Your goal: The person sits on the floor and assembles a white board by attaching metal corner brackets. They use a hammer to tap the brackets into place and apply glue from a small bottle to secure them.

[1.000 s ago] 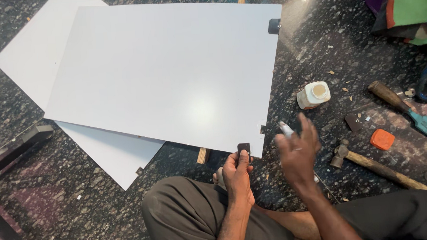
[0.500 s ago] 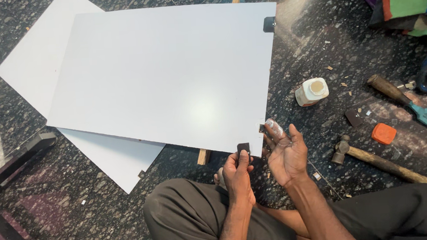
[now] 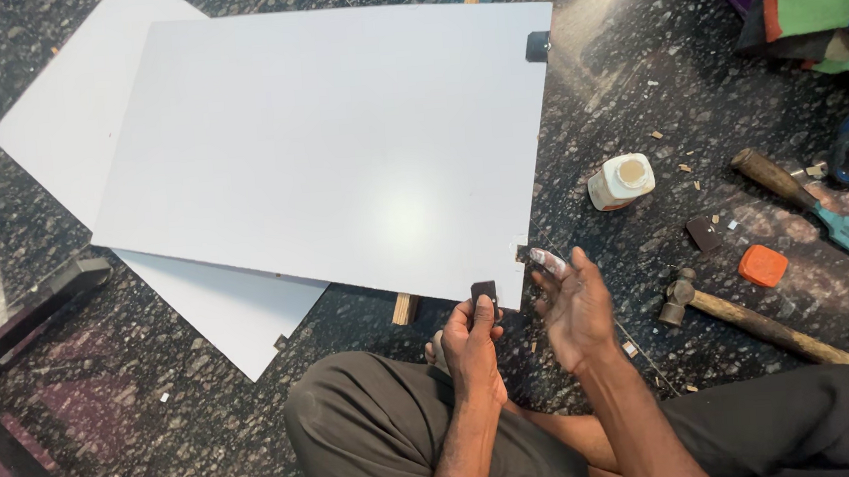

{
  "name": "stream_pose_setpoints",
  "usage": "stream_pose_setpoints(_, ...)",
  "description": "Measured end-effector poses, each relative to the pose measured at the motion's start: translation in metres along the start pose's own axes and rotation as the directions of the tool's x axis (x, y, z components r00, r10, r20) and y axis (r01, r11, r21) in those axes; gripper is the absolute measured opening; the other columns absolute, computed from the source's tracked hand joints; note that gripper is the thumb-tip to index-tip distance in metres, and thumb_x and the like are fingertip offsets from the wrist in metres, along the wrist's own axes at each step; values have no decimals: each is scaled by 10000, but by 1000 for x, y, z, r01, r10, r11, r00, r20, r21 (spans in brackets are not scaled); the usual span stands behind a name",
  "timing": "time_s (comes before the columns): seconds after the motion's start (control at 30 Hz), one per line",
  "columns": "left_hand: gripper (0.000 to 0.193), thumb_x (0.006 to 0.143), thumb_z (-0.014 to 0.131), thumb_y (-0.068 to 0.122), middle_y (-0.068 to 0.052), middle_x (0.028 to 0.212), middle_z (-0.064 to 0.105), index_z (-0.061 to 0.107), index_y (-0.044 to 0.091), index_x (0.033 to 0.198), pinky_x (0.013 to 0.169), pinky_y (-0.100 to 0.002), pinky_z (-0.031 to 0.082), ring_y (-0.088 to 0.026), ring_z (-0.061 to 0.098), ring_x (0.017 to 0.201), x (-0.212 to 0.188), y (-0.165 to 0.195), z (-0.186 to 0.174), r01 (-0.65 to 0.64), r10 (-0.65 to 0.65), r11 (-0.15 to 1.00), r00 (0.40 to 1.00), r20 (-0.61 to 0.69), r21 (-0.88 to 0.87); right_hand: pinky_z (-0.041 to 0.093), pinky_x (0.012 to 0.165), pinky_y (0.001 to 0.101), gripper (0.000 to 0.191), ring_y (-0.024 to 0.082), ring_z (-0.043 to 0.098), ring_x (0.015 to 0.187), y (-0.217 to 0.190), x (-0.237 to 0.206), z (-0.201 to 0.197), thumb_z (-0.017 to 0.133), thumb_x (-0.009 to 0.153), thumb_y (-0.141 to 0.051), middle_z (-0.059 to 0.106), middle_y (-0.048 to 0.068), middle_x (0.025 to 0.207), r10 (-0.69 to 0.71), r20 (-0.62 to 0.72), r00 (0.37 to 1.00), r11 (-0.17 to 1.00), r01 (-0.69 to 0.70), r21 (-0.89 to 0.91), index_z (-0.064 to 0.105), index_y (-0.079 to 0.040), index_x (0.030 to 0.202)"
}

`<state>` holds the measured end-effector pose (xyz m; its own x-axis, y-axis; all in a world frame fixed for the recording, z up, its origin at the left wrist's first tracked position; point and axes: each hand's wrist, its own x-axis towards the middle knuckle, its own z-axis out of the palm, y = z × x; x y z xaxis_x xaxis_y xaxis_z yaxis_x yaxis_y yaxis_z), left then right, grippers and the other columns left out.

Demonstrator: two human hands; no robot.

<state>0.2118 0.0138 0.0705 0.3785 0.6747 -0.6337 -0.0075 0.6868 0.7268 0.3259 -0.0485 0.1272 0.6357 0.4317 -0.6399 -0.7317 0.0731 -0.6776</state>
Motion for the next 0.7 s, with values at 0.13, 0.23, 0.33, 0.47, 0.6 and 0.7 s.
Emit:
stream_pose_setpoints(0.13, 306, 928, 744, 333, 8, 827, 654, 723, 35, 994, 655, -217, 465, -73, 525, 714, 2, -2, 0, -49, 50, 997, 999, 15, -59, 355, 897, 334, 661, 168, 521, 1078, 7, -5, -11, 411, 991, -623, 621, 44, 1171, 40, 102, 994, 986, -55, 156, 642, -62, 1254)
stream_pose_setpoints(0.23, 281, 925, 724, 335, 23, 831, 651, 719, 65, 1004, 653, -214, 468, -62, 524, 714, 1, -3, -1, 6, -5, 999, 1000, 21, -52, 353, 892, 321, 655, 163, 543, 1060, 12, -4, -12, 393, 943, -619, 655, 35, 1164, 77, 116, 990, 983, -95, 160, 638, -88, 1238)
stream_pose_setpoints(0.33, 276, 930, 729, 322, 21, 824, 654, 727, 54, 995, 655, -204, 472, -64, 523, 711, 1, -4, -1, -16, 16, 1000, 1000, 0, 1, 390, 934, 364, 686, 227, 535, 1057, 17, -1, -11, 427, 1024, -657, 611, 100, 1138, 60, 204, 977, 973, -103, 207, 622, -37, 1242)
stream_pose_setpoints(0.47, 277, 937, 728, 309, 18, 825, 655, 716, 36, 983, 643, -214, 465, -67, 527, 704, 2, -2, 1, -16, 16, 1000, 1000, -1, -20, 372, 929, 349, 731, 186, 519, 1105, 23, -1, -5, 382, 963, -661, 627, 55, 1214, 35, 145, 989, 997, -45, 69, 619, -65, 1312)
stream_pose_setpoints(0.6, 266, 950, 713, 293, -8, 815, 675, 727, 28, 952, 626, -240, 468, -75, 548, 682, -8, 10, 2, -80, 83, 982, 996, -12, 170, 288, 1049, 377, 703, 171, 450, 1264, 16, 4, 0, 382, 969, -614, 586, 40, 1331, -16, -34, 999, 979, 9, -204, 551, -86, 1402)
stream_pose_setpoints(0.7, 237, 969, 711, 302, -32, 772, 726, 743, 67, 982, 802, -248, 374, -101, 631, 694, -28, 24, 0, -286, 319, 768, 947, 44, 574, 243, 1145, 482, 716, 252, 419, 1335, -5, 0, -14, 398, 982, -566, 532, 111, 1409, -90, -90, 992, 969, 66, -239, 504, -46, 1463)
